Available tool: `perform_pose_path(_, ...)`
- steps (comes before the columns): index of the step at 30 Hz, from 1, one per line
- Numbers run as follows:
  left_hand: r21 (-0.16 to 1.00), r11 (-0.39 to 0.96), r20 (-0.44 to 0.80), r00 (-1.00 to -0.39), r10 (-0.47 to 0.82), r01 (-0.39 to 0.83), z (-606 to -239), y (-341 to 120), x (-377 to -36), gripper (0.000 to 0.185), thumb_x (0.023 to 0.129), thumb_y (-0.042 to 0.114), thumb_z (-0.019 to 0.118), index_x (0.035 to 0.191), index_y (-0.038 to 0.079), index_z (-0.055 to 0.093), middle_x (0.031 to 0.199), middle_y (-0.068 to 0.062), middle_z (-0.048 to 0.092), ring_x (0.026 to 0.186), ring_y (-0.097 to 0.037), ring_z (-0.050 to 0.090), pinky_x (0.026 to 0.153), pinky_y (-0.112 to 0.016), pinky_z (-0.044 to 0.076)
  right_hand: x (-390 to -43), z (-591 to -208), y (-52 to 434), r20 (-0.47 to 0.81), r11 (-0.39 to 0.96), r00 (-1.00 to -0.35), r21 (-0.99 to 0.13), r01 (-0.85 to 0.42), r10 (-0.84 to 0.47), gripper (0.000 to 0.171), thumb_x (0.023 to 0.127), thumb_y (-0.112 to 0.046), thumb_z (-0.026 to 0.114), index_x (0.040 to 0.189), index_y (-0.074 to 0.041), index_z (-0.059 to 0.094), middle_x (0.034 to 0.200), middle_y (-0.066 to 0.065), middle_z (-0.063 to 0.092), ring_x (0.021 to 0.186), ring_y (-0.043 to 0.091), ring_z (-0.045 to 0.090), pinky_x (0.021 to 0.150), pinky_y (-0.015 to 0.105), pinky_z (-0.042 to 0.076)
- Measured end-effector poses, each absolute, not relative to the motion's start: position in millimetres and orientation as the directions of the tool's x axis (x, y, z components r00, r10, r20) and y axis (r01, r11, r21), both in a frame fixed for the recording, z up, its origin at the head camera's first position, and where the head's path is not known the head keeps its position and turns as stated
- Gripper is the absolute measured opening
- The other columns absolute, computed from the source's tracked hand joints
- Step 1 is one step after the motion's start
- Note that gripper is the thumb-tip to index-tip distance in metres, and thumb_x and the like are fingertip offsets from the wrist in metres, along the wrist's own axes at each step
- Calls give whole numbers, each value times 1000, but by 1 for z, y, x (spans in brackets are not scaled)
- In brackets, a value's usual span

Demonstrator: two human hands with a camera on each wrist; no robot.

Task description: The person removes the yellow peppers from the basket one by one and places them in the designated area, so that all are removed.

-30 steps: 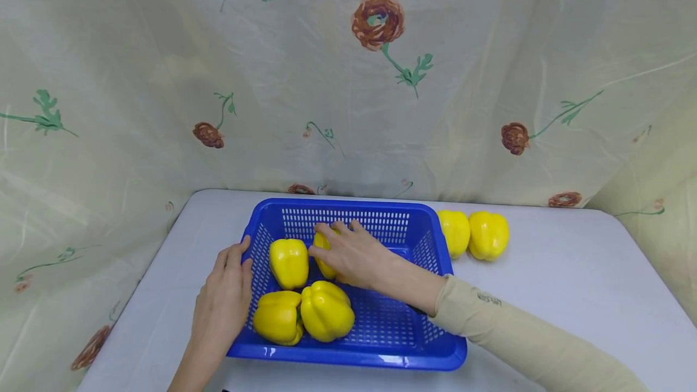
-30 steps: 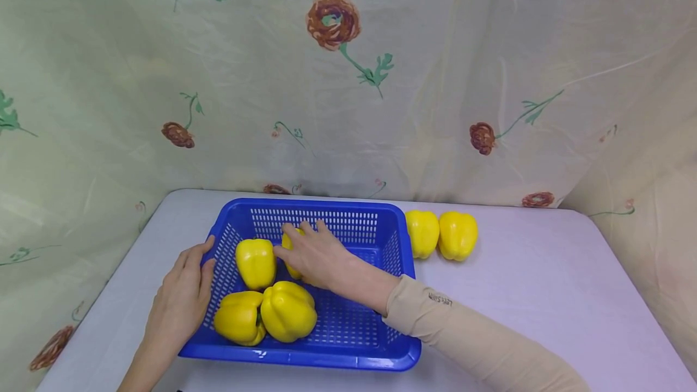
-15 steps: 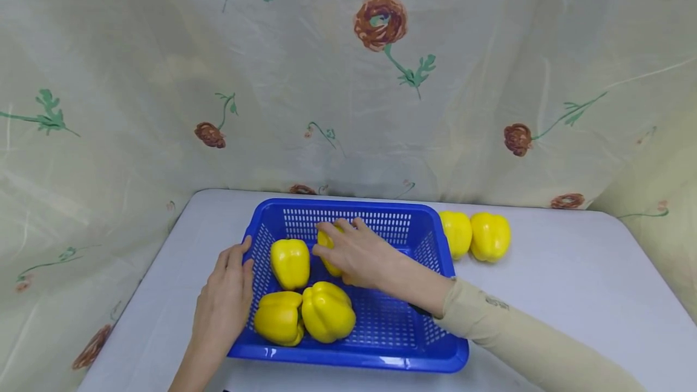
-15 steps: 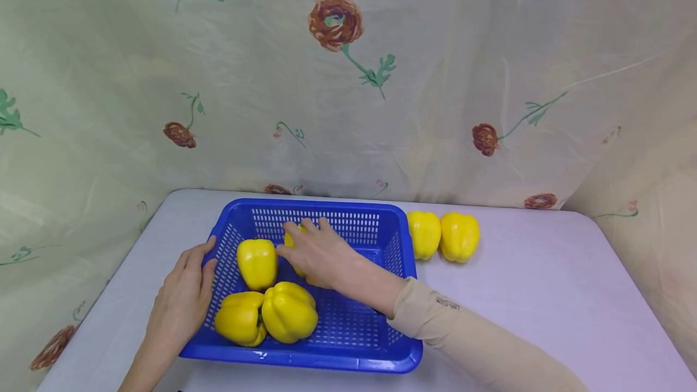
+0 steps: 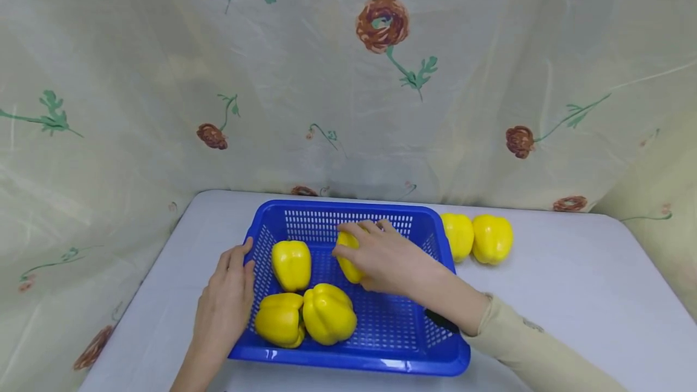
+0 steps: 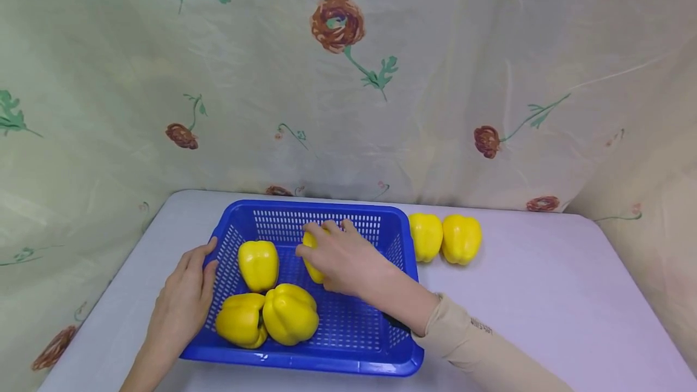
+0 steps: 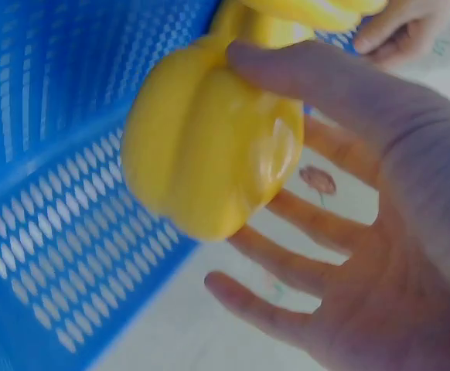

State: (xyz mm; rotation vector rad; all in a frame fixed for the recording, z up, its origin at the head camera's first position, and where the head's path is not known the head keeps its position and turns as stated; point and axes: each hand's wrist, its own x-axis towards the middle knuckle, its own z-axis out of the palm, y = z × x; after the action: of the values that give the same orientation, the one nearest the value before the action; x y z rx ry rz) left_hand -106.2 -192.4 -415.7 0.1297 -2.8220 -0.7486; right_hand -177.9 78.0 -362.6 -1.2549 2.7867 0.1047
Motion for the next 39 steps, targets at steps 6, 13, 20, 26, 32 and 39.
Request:
perform_pose_path(6,502,865,190,-972,-137,-24,-416,-193,-106,43,114,15,51,154,-2,52,149,-32,59,87,-40,76,59,-39,65,-171,-344,100,-33,703,-703,11,-711,-710,60,92,-31,87,147,-29,63,167,13,48,148,41,53,119,66,49)
perform_pose_path(13,502,865,194,-972,-134,-19,-415,-195,-106,44,115,16,50,155,-2,51,149,-31,59,101,-45,76,69,-47,68,-165,-327,134,83,777,-775,-10,-629,-626,64,88,-29,91,146,-27,64,164,15,51,146,41,54,118,68,48)
perform_pose_path(20,500,866,210,-969,-130,-7,-416,-196,-104,42,114,14,51,153,-3,53,147,-33,60,105,-48,76,70,-48,68,-165,-316,162,152,814,-808,-34,-579,-569,64,87,-23,92,145,-26,65,164,17,51,146,43,54,113,69,49)
perform_pose_path(26,498,867,212,-969,-129,-6,-416,-195,-103,42,114,14,51,153,-3,53,146,-33,60,105,-49,75,70,-49,68,-166,-315,180,162,837,-829,-34,-546,-535,65,86,-19,93,145,-24,66,163,18,53,145,45,52,113,70,48)
perform_pose_path(32,498,867,217,-968,-126,-2,-415,-194,-103,42,114,13,52,153,-3,53,146,-33,60,105,-48,76,69,-49,68,-167,-318,196,123,873,-871,-54,-484,-475,67,86,-19,93,147,-23,65,164,20,50,146,49,50,115,75,45)
perform_pose_path(39,496,868,222,-967,-124,3,-416,-192,-103,42,113,13,53,152,-3,54,146,-33,61,98,-46,76,61,-42,66,-168,-319,219,99,911,-910,-58,-409,-403,73,88,-22,91,154,-24,58,168,19,45,145,54,49,112,78,43)
